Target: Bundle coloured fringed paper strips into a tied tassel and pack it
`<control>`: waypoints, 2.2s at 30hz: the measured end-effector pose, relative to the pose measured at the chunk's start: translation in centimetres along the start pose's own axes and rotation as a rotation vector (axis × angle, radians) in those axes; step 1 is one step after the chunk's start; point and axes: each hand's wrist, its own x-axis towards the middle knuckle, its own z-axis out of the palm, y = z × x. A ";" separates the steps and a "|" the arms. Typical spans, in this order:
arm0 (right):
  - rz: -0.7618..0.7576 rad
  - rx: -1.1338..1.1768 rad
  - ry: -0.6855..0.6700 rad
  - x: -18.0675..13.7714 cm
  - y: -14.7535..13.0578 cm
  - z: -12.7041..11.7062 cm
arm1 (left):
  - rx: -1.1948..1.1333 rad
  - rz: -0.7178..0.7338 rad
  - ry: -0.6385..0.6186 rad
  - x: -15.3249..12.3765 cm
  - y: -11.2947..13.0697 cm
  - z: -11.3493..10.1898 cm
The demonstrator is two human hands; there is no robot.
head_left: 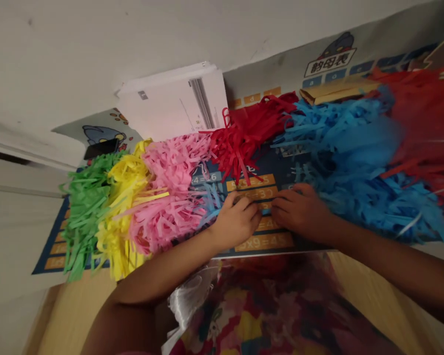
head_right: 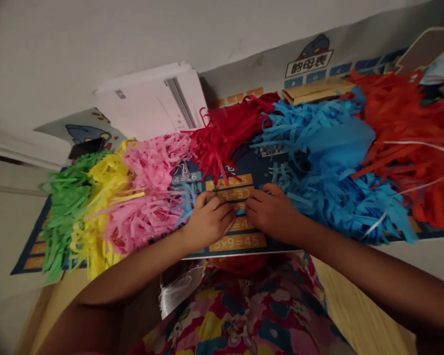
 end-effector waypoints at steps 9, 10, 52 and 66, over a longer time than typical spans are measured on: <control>0.056 -0.098 0.114 -0.6 -1.5 -0.2 | -0.010 -0.049 0.030 -1.0 0.2 0.4; 0.043 -0.110 0.127 -1.0 -1.4 -0.2 | -0.024 -0.046 0.036 -1.4 0.3 0.3; -0.112 -0.028 0.083 0.0 -0.5 0.6 | -0.060 -0.040 0.023 0.2 1.3 1.3; 0.655 1.524 0.046 -0.1 -3.9 -6.4 | -0.205 -0.032 0.543 0.1 4.6 -8.2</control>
